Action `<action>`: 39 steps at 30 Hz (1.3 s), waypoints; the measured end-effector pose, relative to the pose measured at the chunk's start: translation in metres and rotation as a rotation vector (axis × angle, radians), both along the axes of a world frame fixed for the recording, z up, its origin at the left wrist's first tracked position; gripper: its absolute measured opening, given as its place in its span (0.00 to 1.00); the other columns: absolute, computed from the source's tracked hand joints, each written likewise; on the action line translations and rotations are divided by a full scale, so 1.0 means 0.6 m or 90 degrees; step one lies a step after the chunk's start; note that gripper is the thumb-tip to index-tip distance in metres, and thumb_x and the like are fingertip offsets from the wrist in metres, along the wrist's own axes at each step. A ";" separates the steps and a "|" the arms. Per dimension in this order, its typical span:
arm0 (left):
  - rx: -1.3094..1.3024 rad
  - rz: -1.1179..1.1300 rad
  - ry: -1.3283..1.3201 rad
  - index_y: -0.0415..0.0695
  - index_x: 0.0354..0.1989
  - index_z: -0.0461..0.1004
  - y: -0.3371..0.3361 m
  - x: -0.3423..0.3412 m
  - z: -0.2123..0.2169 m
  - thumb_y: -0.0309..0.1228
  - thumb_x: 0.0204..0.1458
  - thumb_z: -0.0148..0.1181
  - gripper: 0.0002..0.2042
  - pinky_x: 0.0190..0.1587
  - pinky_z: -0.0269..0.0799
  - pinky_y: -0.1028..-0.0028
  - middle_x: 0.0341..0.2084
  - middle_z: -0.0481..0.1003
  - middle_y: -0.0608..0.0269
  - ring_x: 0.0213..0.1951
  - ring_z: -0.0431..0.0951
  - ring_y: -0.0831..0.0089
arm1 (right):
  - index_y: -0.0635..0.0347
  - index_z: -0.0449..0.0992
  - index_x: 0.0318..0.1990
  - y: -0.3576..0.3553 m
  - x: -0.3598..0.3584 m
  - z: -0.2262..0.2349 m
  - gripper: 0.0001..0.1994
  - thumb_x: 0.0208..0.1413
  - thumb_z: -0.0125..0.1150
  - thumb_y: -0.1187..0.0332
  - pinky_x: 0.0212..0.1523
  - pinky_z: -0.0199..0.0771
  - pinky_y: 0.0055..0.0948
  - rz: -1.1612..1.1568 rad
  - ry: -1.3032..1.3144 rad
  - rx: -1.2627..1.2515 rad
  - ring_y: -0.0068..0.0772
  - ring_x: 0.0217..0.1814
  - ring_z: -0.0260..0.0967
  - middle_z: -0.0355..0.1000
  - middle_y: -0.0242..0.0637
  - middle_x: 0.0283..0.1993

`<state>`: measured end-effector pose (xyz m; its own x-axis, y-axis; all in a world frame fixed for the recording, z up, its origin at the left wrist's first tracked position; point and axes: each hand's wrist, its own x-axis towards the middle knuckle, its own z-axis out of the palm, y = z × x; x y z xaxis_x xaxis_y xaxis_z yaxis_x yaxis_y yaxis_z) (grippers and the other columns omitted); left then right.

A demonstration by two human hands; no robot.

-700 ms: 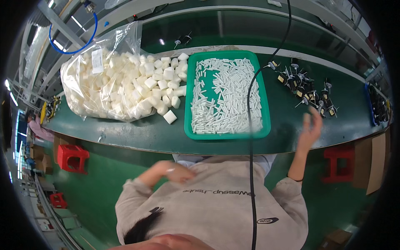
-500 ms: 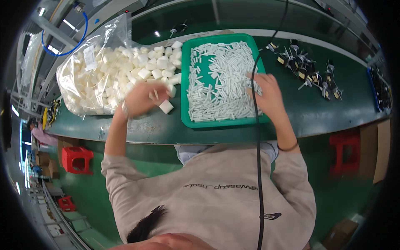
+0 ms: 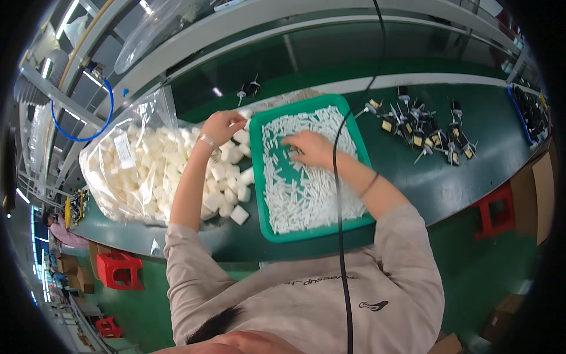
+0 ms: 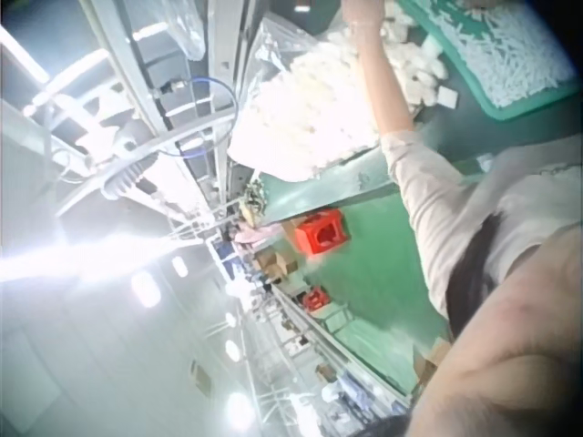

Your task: The person picks up a circuit board and a white tube, slides the tube onto the board's metal rod, and then pushes a white foam block over the tube. After repeating this process, they move a large plastic bag and a green tray to reach more circuit boards and continue the assembly.

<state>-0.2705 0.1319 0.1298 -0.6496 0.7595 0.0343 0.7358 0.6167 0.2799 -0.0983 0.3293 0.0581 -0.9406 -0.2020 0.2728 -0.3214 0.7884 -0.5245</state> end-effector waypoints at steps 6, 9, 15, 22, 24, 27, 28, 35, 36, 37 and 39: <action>-0.077 0.211 0.105 0.45 0.47 0.67 0.164 -0.165 -0.092 0.51 0.44 0.56 0.26 0.45 0.68 0.63 0.44 0.69 0.53 0.46 0.69 0.57 | 0.55 0.70 0.46 0.010 0.023 -0.023 0.20 0.41 0.60 0.71 0.39 0.67 0.35 -0.101 0.093 -0.160 0.42 0.38 0.67 0.72 0.39 0.34; -0.098 0.262 0.117 0.47 0.47 0.66 0.227 -0.185 -0.122 0.52 0.43 0.56 0.27 0.45 0.69 0.60 0.46 0.68 0.54 0.47 0.69 0.58 | 0.57 0.67 0.51 0.017 0.017 0.019 0.23 0.43 0.59 0.70 0.41 0.66 0.36 -0.161 0.016 -0.220 0.44 0.40 0.66 0.70 0.43 0.38; -0.207 0.271 0.325 0.53 0.51 0.65 0.219 -0.233 -0.145 0.55 0.41 0.56 0.29 0.49 0.61 0.53 0.50 0.64 0.55 0.55 0.60 0.56 | 0.60 0.50 0.61 0.039 -0.004 0.063 0.35 0.44 0.59 0.74 0.40 0.65 0.26 -0.127 0.107 -0.490 0.30 0.37 0.64 0.63 0.46 0.52; -0.076 0.380 -0.068 0.56 0.44 0.72 0.190 -0.280 -0.149 0.47 0.32 0.65 0.25 0.49 0.66 0.61 0.47 0.68 0.56 0.51 0.66 0.59 | 0.62 0.51 0.59 0.110 0.027 0.093 0.30 0.47 0.53 0.80 0.42 0.62 0.20 -0.235 0.400 -0.683 0.21 0.37 0.62 0.63 0.44 0.50; 0.014 0.359 -0.171 0.44 0.38 0.75 0.172 -0.302 -0.157 0.42 0.29 0.68 0.24 0.46 0.69 0.71 0.36 0.75 0.55 0.43 0.74 0.65 | 0.62 0.52 0.58 0.135 0.067 0.126 0.27 0.48 0.51 0.80 0.42 0.62 0.19 -0.266 0.454 -0.667 0.21 0.36 0.62 0.65 0.43 0.47; 0.230 0.310 -0.413 0.45 0.39 0.72 0.270 -0.226 -0.111 0.38 0.36 0.67 0.21 0.31 0.69 0.74 0.28 0.72 0.67 0.29 0.70 0.75 | 0.64 0.55 0.56 0.179 0.144 0.151 0.23 0.50 0.48 0.80 0.41 0.63 0.19 -0.370 0.587 -0.633 0.22 0.34 0.63 0.69 0.43 0.42; 0.229 0.212 -0.470 0.45 0.40 0.71 0.297 -0.177 -0.071 0.38 0.38 0.65 0.19 0.31 0.69 0.74 0.30 0.72 0.67 0.31 0.70 0.75 | 0.66 0.56 0.55 0.187 0.163 0.157 0.21 0.51 0.47 0.80 0.40 0.63 0.20 -0.373 0.618 -0.636 0.23 0.34 0.63 0.69 0.43 0.40; 0.191 -0.279 -0.662 0.42 0.32 0.71 0.493 0.189 -0.068 0.36 0.43 0.62 0.12 0.35 0.73 0.73 0.30 0.75 0.64 0.36 0.75 0.73 | 0.68 0.56 0.55 0.189 0.226 0.195 0.20 0.52 0.45 0.80 0.35 0.62 0.23 -0.317 0.653 -0.625 0.24 0.30 0.61 0.69 0.43 0.35; 0.204 -0.346 -0.545 0.43 0.31 0.71 0.506 0.210 -0.088 0.37 0.43 0.62 0.12 0.39 0.71 0.70 0.33 0.75 0.60 0.39 0.74 0.69 | 0.67 0.56 0.54 0.181 0.219 0.196 0.21 0.51 0.46 0.80 0.35 0.62 0.22 -0.300 0.638 -0.640 0.24 0.29 0.61 0.69 0.43 0.35; 0.214 -0.410 -0.425 0.43 0.30 0.72 0.512 0.226 -0.103 0.37 0.42 0.62 0.11 0.44 0.69 0.67 0.36 0.74 0.57 0.42 0.73 0.64 | 0.67 0.56 0.54 0.172 0.210 0.194 0.21 0.51 0.46 0.80 0.35 0.62 0.22 -0.295 0.634 -0.641 0.24 0.29 0.61 0.69 0.43 0.35; 0.322 -0.475 -0.404 0.45 0.30 0.73 0.517 0.248 -0.122 0.36 0.40 0.62 0.11 0.51 0.61 0.64 0.43 0.70 0.49 0.50 0.67 0.57 | 0.67 0.56 0.54 0.146 0.198 0.190 0.21 0.51 0.47 0.80 0.33 0.63 0.23 -0.272 0.606 -0.599 0.24 0.29 0.61 0.69 0.44 0.33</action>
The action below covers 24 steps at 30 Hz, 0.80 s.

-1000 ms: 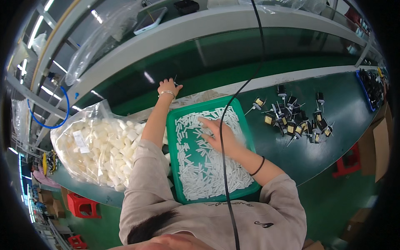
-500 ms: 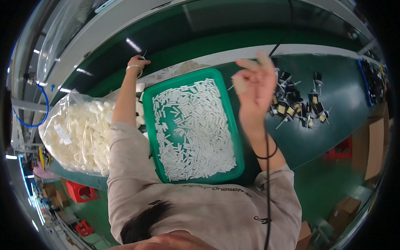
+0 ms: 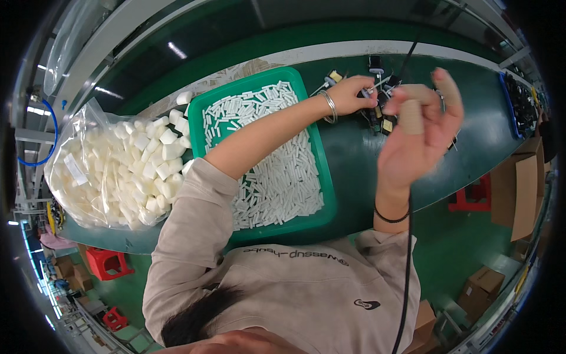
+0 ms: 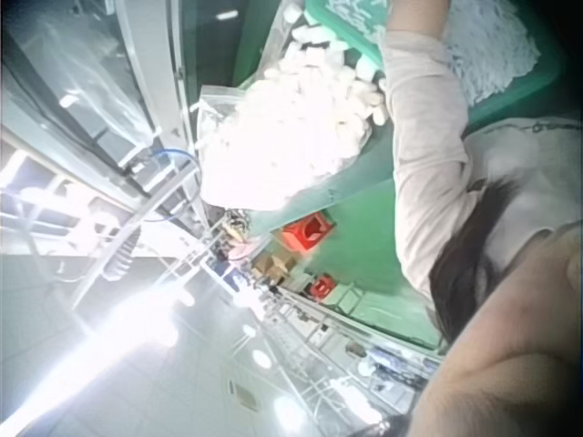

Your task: The person picks up a circuit board and a white tube, slides the tube onto the board's metal rod, and then pushes a white foam block over the tube. After repeating this process, they move a large plastic bag and a green tray to reach more circuit boards and continue the assembly.

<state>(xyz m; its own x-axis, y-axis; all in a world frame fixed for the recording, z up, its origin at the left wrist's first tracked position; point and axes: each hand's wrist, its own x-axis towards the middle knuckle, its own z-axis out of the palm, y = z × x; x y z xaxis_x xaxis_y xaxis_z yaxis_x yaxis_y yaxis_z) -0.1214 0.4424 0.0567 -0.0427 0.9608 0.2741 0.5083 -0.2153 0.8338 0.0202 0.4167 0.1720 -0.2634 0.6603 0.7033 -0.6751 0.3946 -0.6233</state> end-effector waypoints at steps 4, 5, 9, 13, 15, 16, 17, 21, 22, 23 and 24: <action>0.223 0.067 -0.169 0.50 0.25 0.77 -0.005 -0.001 0.014 0.35 0.46 0.55 0.06 0.54 0.56 0.63 0.35 0.75 0.53 0.54 0.63 0.56 | 0.69 0.61 0.50 -0.048 -0.023 -0.028 0.19 0.48 0.48 0.80 0.28 0.62 0.20 0.034 -0.084 0.214 0.26 0.25 0.62 0.68 0.41 0.28; 0.256 0.128 -0.199 0.47 0.24 0.77 -0.007 -0.006 0.018 0.33 0.49 0.53 0.08 0.52 0.60 0.66 0.30 0.75 0.53 0.50 0.67 0.60 | 0.70 0.64 0.46 -0.054 -0.021 -0.024 0.16 0.46 0.49 0.81 0.28 0.63 0.19 0.075 -0.162 0.277 0.26 0.25 0.63 0.68 0.41 0.27; 0.098 0.214 -0.332 0.39 0.27 0.74 -0.046 -0.027 0.057 0.27 0.51 0.50 0.07 0.32 0.70 0.77 0.27 0.75 0.60 0.29 0.77 0.74 | 0.67 0.72 0.37 -0.066 -0.022 -0.037 0.10 0.43 0.54 0.81 0.26 0.63 0.17 0.102 -0.228 0.342 0.24 0.25 0.66 0.70 0.39 0.26; 0.137 0.295 -0.677 0.43 0.38 0.62 -0.110 -0.092 0.092 0.30 0.56 0.39 0.06 0.32 0.76 0.63 0.34 0.75 0.49 0.31 0.78 0.57 | 0.55 0.72 0.39 -0.083 -0.045 -0.060 0.13 0.42 0.59 0.75 0.26 0.67 0.26 0.194 -0.459 0.382 0.32 0.26 0.66 0.71 0.32 0.26; 0.108 0.382 -0.737 0.46 0.38 0.62 -0.173 -0.125 0.110 0.34 0.57 0.40 0.08 0.31 0.76 0.63 0.38 0.73 0.51 0.32 0.76 0.60 | 0.54 0.71 0.40 -0.081 -0.064 -0.106 0.14 0.41 0.59 0.74 0.28 0.67 0.27 0.200 -0.553 0.435 0.32 0.27 0.67 0.71 0.31 0.26; 0.075 0.419 -0.757 0.46 0.40 0.64 -0.205 -0.135 0.117 0.37 0.56 0.42 0.10 0.30 0.75 0.66 0.38 0.72 0.52 0.31 0.75 0.64 | 0.53 0.71 0.42 -0.079 -0.069 -0.123 0.16 0.41 0.59 0.72 0.31 0.67 0.29 0.198 -0.652 0.484 0.32 0.28 0.67 0.71 0.31 0.26; 0.039 0.425 -0.763 0.48 0.44 0.66 -0.241 -0.147 0.119 0.39 0.55 0.45 0.12 0.29 0.74 0.70 0.38 0.71 0.56 0.30 0.73 0.68 | 0.50 0.69 0.43 -0.082 -0.077 -0.131 0.18 0.40 0.59 0.71 0.31 0.68 0.33 0.199 -0.692 0.508 0.36 0.31 0.67 0.71 0.31 0.25; -0.061 0.338 -0.603 0.56 0.60 0.55 -0.368 -0.127 0.146 0.33 0.52 0.50 0.25 0.35 0.73 0.70 0.43 0.59 0.59 0.36 0.68 0.73 | 0.51 0.67 0.43 -0.097 -0.101 -0.151 0.21 0.36 0.60 0.71 0.29 0.68 0.38 0.150 -0.794 0.579 0.42 0.30 0.69 0.71 0.34 0.25; -0.063 0.338 -0.600 0.56 0.60 0.55 -0.391 -0.119 0.145 0.33 0.52 0.50 0.25 0.35 0.73 0.70 0.43 0.59 0.59 0.36 0.68 0.73 | 0.51 0.67 0.43 -0.099 -0.106 -0.153 0.21 0.36 0.60 0.71 0.29 0.68 0.38 0.149 -0.792 0.577 0.42 0.30 0.69 0.71 0.34 0.25; -0.061 0.344 -0.563 0.56 0.60 0.54 -0.413 -0.112 0.146 0.28 0.49 0.52 0.27 0.36 0.73 0.70 0.40 0.61 0.60 0.36 0.69 0.73 | 0.51 0.67 0.43 -0.102 -0.110 -0.155 0.21 0.35 0.60 0.71 0.28 0.68 0.39 0.140 -0.822 0.602 0.43 0.29 0.69 0.71 0.35 0.24; -0.060 0.347 -0.526 0.56 0.61 0.53 -0.427 -0.106 0.145 0.24 0.47 0.53 0.30 0.37 0.73 0.70 0.38 0.63 0.61 0.35 0.70 0.73 | 0.51 0.67 0.43 -0.102 -0.113 -0.156 0.21 0.35 0.60 0.72 0.27 0.67 0.39 0.129 -0.854 0.626 0.44 0.29 0.69 0.70 0.35 0.23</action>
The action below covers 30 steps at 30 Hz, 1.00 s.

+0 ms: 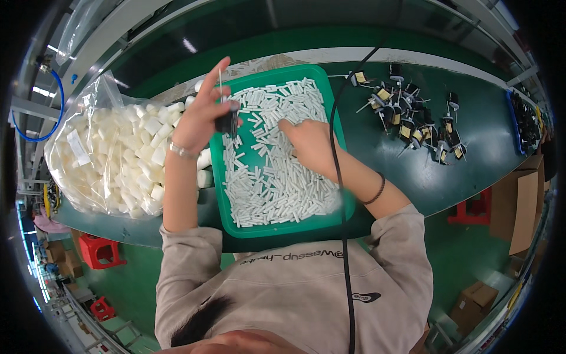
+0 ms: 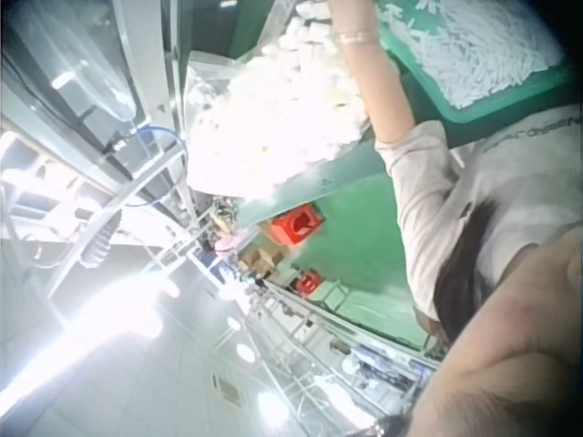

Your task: The person picks up a circuit board and a white tube, slides the tube onto the board's metal rod, and then pushes a white foam block over the tube. After repeating this process, they move a large plastic bag and a green tray to reach more circuit boards and continue the assembly.

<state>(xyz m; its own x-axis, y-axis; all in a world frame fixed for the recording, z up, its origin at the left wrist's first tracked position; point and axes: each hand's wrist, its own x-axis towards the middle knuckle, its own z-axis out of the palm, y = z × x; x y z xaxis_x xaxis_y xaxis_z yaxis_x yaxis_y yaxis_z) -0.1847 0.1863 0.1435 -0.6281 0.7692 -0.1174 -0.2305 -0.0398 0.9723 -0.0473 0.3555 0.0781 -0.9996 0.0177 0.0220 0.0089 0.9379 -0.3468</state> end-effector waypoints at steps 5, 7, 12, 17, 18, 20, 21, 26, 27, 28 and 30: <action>-0.035 -0.030 0.073 0.44 0.55 0.59 -0.040 0.005 -0.027 0.16 0.42 0.57 0.28 0.40 0.72 0.75 0.35 0.70 0.61 0.36 0.73 0.73 | 0.56 0.70 0.33 -0.002 -0.020 0.034 0.12 0.35 0.60 0.74 0.27 0.69 0.32 0.004 0.035 -0.142 0.40 0.27 0.71 0.72 0.37 0.24; -0.042 -0.019 0.104 0.36 0.42 0.66 -0.039 -0.001 -0.033 0.18 0.42 0.59 0.17 0.43 0.71 0.77 0.38 0.73 0.59 0.39 0.73 0.73 | 0.57 0.71 0.31 0.004 -0.029 0.036 0.10 0.35 0.60 0.73 0.27 0.69 0.31 0.039 0.025 -0.200 0.39 0.27 0.72 0.73 0.36 0.24; -0.051 -0.023 0.076 0.40 0.38 0.70 -0.031 -0.007 -0.068 0.19 0.43 0.58 0.12 0.44 0.69 0.77 0.38 0.71 0.61 0.40 0.72 0.74 | 0.58 0.75 0.25 0.016 -0.042 0.041 0.07 0.33 0.63 0.73 0.26 0.68 0.22 0.002 -0.047 -0.422 0.29 0.24 0.71 0.73 0.33 0.23; -0.090 -0.042 0.331 0.42 0.43 0.69 -0.029 0.003 -0.067 0.15 0.38 0.58 0.20 0.40 0.69 0.79 0.36 0.68 0.64 0.38 0.72 0.76 | 0.64 0.76 0.30 0.025 -0.051 0.042 0.07 0.39 0.62 0.77 0.29 0.68 0.17 -0.069 0.028 -0.591 0.17 0.26 0.69 0.73 0.31 0.23; -0.096 -0.015 0.228 0.42 0.44 0.68 -0.025 0.008 -0.058 0.14 0.37 0.59 0.22 0.40 0.69 0.80 0.35 0.68 0.64 0.38 0.72 0.76 | 0.64 0.76 0.30 0.027 -0.051 0.041 0.07 0.39 0.62 0.77 0.29 0.68 0.17 -0.071 0.023 -0.590 0.17 0.26 0.69 0.73 0.31 0.23; -0.082 0.010 0.188 0.41 0.46 0.65 -0.021 0.009 -0.053 0.13 0.34 0.60 0.25 0.39 0.69 0.80 0.35 0.71 0.62 0.38 0.72 0.77 | 0.66 0.76 0.31 0.030 -0.055 0.041 0.06 0.42 0.60 0.79 0.33 0.69 0.18 -0.112 0.113 -0.724 0.18 0.30 0.69 0.73 0.32 0.28; -0.061 0.023 0.172 0.41 0.45 0.63 -0.021 0.010 -0.053 0.13 0.34 0.61 0.26 0.39 0.70 0.80 0.36 0.72 0.61 0.37 0.72 0.76 | 0.66 0.75 0.34 0.032 -0.054 0.038 0.08 0.42 0.60 0.80 0.36 0.69 0.19 -0.101 0.116 -0.783 0.20 0.34 0.69 0.73 0.33 0.32; -0.028 0.057 0.146 0.40 0.44 0.60 -0.024 0.008 -0.054 0.12 0.34 0.62 0.26 0.38 0.71 0.79 0.37 0.75 0.56 0.36 0.73 0.76 | 0.67 0.72 0.36 0.029 -0.055 0.033 0.10 0.43 0.59 0.81 0.37 0.70 0.19 -0.063 0.148 -0.831 0.22 0.36 0.69 0.72 0.36 0.33; -0.028 0.057 0.156 0.40 0.43 0.61 -0.026 0.006 -0.055 0.13 0.35 0.62 0.25 0.38 0.71 0.80 0.37 0.75 0.58 0.36 0.74 0.77 | 0.67 0.71 0.37 0.029 -0.055 0.033 0.10 0.44 0.58 0.81 0.37 0.70 0.20 -0.050 0.144 -0.842 0.23 0.36 0.69 0.72 0.37 0.34; -0.028 0.057 0.166 0.41 0.43 0.61 -0.027 0.005 -0.056 0.14 0.35 0.62 0.24 0.38 0.72 0.80 0.37 0.75 0.59 0.35 0.74 0.77 | 0.67 0.71 0.37 0.030 -0.055 0.033 0.10 0.44 0.58 0.81 0.37 0.70 0.20 -0.049 0.143 -0.842 0.23 0.36 0.69 0.72 0.37 0.34; -0.029 0.060 0.167 0.41 0.43 0.61 -0.028 0.005 -0.054 0.14 0.35 0.62 0.24 0.37 0.72 0.80 0.37 0.75 0.59 0.35 0.74 0.77 | 0.67 0.71 0.37 0.032 -0.055 0.033 0.10 0.44 0.58 0.80 0.36 0.72 0.22 -0.059 0.137 -0.877 0.24 0.35 0.69 0.71 0.37 0.34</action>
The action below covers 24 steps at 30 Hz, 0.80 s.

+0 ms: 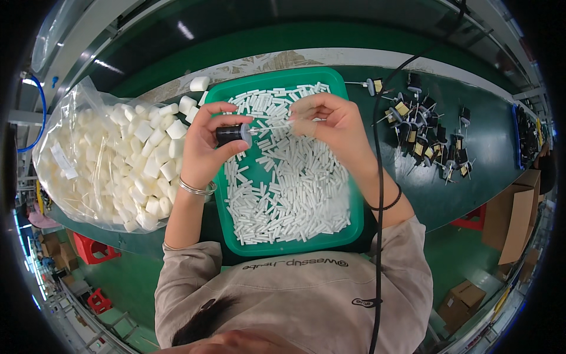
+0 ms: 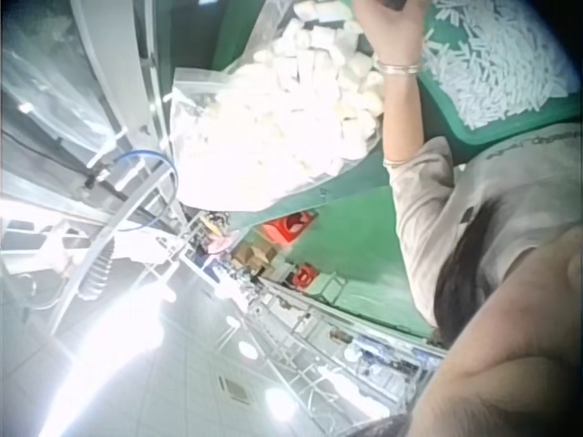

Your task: The person picks up a circuit board and a white tube, slides the tube onto the board's metal rod, and then pushes a white foam block over the tube. After repeating this process, they move a large plastic bag and a green tray to reach more circuit boards and continue the assembly.

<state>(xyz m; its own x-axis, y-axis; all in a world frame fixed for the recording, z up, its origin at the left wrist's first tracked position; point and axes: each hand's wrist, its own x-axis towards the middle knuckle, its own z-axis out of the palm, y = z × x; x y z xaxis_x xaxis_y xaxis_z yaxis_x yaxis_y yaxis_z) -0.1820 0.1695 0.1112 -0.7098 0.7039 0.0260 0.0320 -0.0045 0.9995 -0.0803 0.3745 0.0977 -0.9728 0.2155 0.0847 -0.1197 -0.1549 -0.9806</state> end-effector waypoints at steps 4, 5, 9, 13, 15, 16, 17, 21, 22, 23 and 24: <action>0.008 0.009 -0.011 0.40 0.44 0.60 0.001 0.001 0.001 0.14 0.35 0.62 0.25 0.37 0.72 0.81 0.37 0.75 0.58 0.35 0.74 0.77 | 0.67 0.71 0.37 0.000 0.001 -0.002 0.10 0.45 0.58 0.79 0.35 0.73 0.23 -0.007 0.011 -0.011 0.24 0.35 0.69 0.71 0.37 0.34; 0.008 0.009 -0.011 0.40 0.44 0.60 0.001 0.001 0.000 0.14 0.35 0.62 0.25 0.37 0.72 0.81 0.37 0.75 0.58 0.35 0.74 0.77 | 0.67 0.71 0.37 0.000 0.002 -0.002 0.10 0.45 0.58 0.78 0.36 0.73 0.23 -0.002 0.013 -0.017 0.24 0.35 0.69 0.71 0.37 0.34; 0.018 0.014 -0.019 0.40 0.44 0.60 0.000 0.001 -0.003 0.13 0.35 0.61 0.25 0.37 0.72 0.81 0.37 0.75 0.57 0.35 0.75 0.77 | 0.67 0.71 0.37 0.001 0.002 -0.002 0.10 0.45 0.58 0.78 0.36 0.74 0.23 0.007 0.009 -0.019 0.24 0.36 0.69 0.71 0.37 0.34; 0.017 0.023 -0.024 0.40 0.45 0.60 0.000 0.000 -0.002 0.13 0.35 0.62 0.26 0.36 0.73 0.81 0.36 0.75 0.57 0.35 0.75 0.77 | 0.67 0.71 0.37 0.002 0.003 -0.001 0.10 0.45 0.58 0.78 0.36 0.74 0.23 0.010 0.011 -0.027 0.24 0.36 0.69 0.71 0.37 0.34; 0.007 0.025 -0.007 0.40 0.45 0.61 0.002 0.003 -0.001 0.14 0.35 0.63 0.26 0.36 0.73 0.81 0.36 0.76 0.58 0.35 0.75 0.77 | 0.67 0.71 0.37 0.002 0.004 -0.001 0.10 0.45 0.59 0.79 0.36 0.73 0.23 0.004 0.010 -0.010 0.24 0.37 0.69 0.71 0.37 0.34; -0.003 0.028 0.010 0.41 0.45 0.61 0.002 0.005 0.000 0.15 0.34 0.63 0.26 0.36 0.73 0.81 0.36 0.76 0.59 0.34 0.75 0.77 | 0.67 0.71 0.37 -0.001 0.005 0.000 0.10 0.45 0.59 0.79 0.36 0.73 0.23 0.004 0.010 -0.010 0.24 0.37 0.69 0.71 0.37 0.34; -0.004 0.027 0.010 0.41 0.45 0.61 0.004 0.008 0.002 0.15 0.34 0.63 0.26 0.36 0.73 0.81 0.36 0.76 0.59 0.34 0.75 0.77 | 0.67 0.71 0.36 -0.007 0.007 0.003 0.09 0.44 0.59 0.79 0.35 0.73 0.22 -0.022 0.018 0.061 0.24 0.37 0.69 0.71 0.37 0.34; -0.030 0.030 0.120 0.42 0.46 0.61 0.011 0.027 0.002 0.17 0.34 0.65 0.28 0.37 0.73 0.80 0.35 0.76 0.62 0.35 0.76 0.77 | 0.63 0.75 0.34 -0.033 0.013 0.017 0.08 0.44 0.60 0.79 0.32 0.73 0.21 -0.065 0.095 0.305 0.24 0.32 0.71 0.73 0.36 0.32; -0.026 0.022 0.165 0.43 0.47 0.61 0.012 0.032 0.000 0.18 0.34 0.66 0.28 0.37 0.73 0.79 0.35 0.76 0.62 0.35 0.76 0.77 | 0.63 0.75 0.34 -0.036 0.014 0.018 0.08 0.44 0.60 0.79 0.32 0.73 0.21 -0.066 0.095 0.304 0.24 0.32 0.71 0.73 0.36 0.32; -0.025 0.019 0.165 0.42 0.47 0.61 0.013 0.036 0.002 0.18 0.35 0.66 0.28 0.36 0.73 0.79 0.35 0.76 0.60 0.36 0.76 0.76 | 0.63 0.76 0.33 -0.038 0.014 0.019 0.08 0.43 0.60 0.79 0.31 0.73 0.21 -0.062 0.106 0.327 0.25 0.32 0.72 0.73 0.37 0.32; -0.026 0.019 0.164 0.42 0.47 0.61 0.012 0.038 0.007 0.18 0.35 0.66 0.28 0.36 0.73 0.79 0.35 0.76 0.60 0.36 0.76 0.76 | 0.63 0.76 0.33 -0.040 0.015 0.019 0.08 0.43 0.60 0.79 0.30 0.73 0.21 -0.059 0.118 0.351 0.26 0.32 0.72 0.73 0.38 0.32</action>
<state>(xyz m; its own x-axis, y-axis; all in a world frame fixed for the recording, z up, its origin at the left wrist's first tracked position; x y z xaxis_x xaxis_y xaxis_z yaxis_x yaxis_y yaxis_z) -0.1590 0.1768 0.1152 -0.7039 0.6870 0.1806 0.2853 0.0406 0.9576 -0.0714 0.3507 0.1093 -0.9102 0.1752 0.3753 -0.2853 0.3918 -0.8747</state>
